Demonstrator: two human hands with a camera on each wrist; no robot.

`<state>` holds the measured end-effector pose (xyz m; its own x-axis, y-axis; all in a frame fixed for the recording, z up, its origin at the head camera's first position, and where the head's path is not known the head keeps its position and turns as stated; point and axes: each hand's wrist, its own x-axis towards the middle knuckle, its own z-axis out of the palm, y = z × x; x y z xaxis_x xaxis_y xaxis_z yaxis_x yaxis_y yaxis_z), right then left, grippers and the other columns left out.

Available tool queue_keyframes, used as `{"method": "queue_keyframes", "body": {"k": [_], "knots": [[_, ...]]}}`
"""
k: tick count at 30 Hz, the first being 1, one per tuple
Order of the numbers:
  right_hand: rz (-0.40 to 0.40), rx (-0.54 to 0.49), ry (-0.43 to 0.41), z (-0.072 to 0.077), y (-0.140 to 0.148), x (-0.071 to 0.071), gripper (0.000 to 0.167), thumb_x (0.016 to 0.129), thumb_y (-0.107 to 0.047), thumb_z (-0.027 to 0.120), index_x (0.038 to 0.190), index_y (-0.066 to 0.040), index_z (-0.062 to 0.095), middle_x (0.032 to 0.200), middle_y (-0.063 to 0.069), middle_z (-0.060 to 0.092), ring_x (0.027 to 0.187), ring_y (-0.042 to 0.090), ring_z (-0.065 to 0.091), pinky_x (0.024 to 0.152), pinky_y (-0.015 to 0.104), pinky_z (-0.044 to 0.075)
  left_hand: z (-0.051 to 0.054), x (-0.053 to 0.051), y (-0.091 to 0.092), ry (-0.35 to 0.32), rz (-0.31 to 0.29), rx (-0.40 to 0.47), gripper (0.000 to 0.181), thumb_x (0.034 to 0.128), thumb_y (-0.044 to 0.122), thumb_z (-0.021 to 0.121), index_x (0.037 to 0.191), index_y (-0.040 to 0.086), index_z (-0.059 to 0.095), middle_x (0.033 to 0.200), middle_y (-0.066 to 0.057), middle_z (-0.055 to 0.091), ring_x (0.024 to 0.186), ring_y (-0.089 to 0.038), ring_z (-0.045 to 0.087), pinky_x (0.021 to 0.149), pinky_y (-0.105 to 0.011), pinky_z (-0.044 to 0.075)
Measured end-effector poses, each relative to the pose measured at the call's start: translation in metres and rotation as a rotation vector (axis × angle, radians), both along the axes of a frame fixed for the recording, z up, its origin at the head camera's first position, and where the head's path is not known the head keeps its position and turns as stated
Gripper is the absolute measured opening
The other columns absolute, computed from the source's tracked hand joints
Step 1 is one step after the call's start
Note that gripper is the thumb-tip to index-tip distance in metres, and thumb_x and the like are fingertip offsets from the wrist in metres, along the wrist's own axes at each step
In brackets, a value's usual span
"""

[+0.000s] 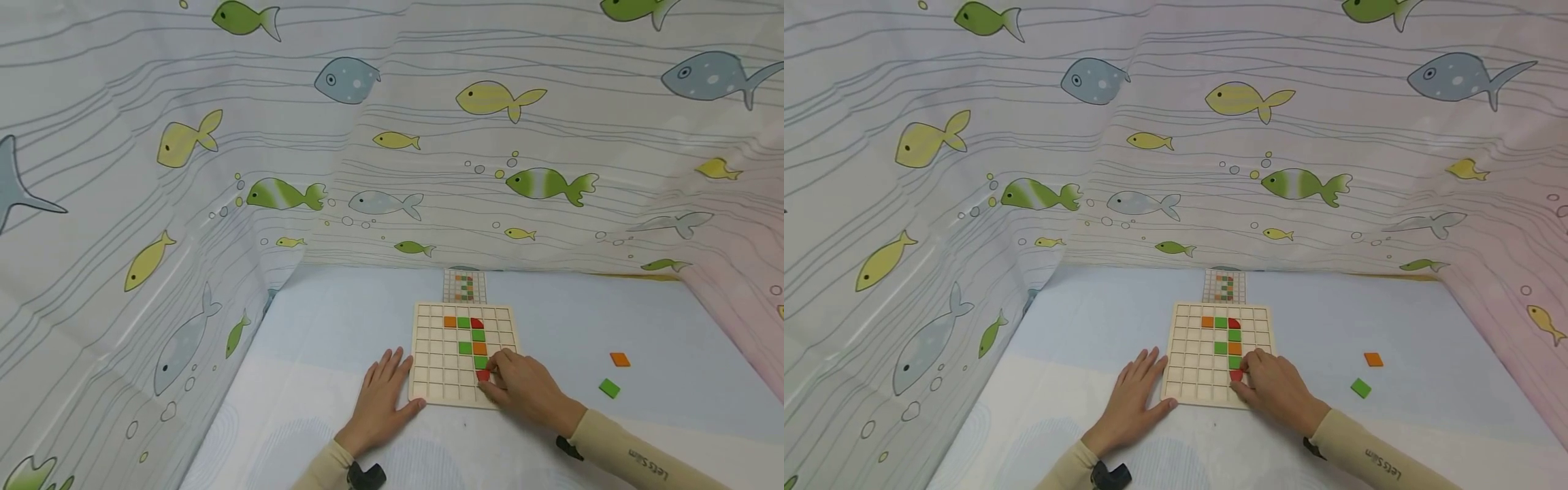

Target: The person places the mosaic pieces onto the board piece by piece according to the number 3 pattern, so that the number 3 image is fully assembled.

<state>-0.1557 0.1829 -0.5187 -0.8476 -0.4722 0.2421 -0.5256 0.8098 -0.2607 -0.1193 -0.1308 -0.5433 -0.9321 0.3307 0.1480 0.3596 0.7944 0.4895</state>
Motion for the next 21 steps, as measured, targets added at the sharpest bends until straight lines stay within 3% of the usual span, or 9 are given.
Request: {"method": "queue_keyframes", "body": {"k": [6,16,21], "knots": [[-0.021,0.005,-0.042,-0.0013,0.0010,-0.0020,0.032,0.091,-0.042,0.084,0.100,-0.015,0.069,0.084,-0.011,0.055,0.066,0.003,0.040,0.062,0.023,0.042,0.0000,-0.0007,0.0004,-0.012,0.006,-0.007,0.078,0.1003,0.052,0.065,0.161,0.009,0.044,0.172,-0.017,0.035,0.161,-0.041,0.027,0.128,-0.065,0.023],[-0.032,0.002,-0.097,0.0023,0.0000,-0.0043,0.024,0.094,-0.036,0.082,0.096,-0.017,0.067,0.082,-0.012,0.056,0.065,0.002,0.040,0.061,0.022,0.039,0.0017,-0.0004,0.0007,-0.021,0.008,0.005,0.078,0.0999,0.052,0.066,0.161,0.009,0.044,0.171,-0.018,0.035,0.161,-0.041,0.027,0.128,-0.065,0.023],[-0.040,0.014,-0.089,0.0030,-0.0008,-0.0042,0.025,0.093,-0.036,0.083,0.096,-0.016,0.068,0.082,-0.011,0.057,0.066,0.003,0.042,0.061,0.023,0.041,0.0019,0.0002,0.0007,-0.019,0.008,-0.003,0.078,0.1002,0.052,0.065,0.161,0.009,0.044,0.171,-0.018,0.035,0.161,-0.041,0.027,0.128,-0.065,0.023]]}}
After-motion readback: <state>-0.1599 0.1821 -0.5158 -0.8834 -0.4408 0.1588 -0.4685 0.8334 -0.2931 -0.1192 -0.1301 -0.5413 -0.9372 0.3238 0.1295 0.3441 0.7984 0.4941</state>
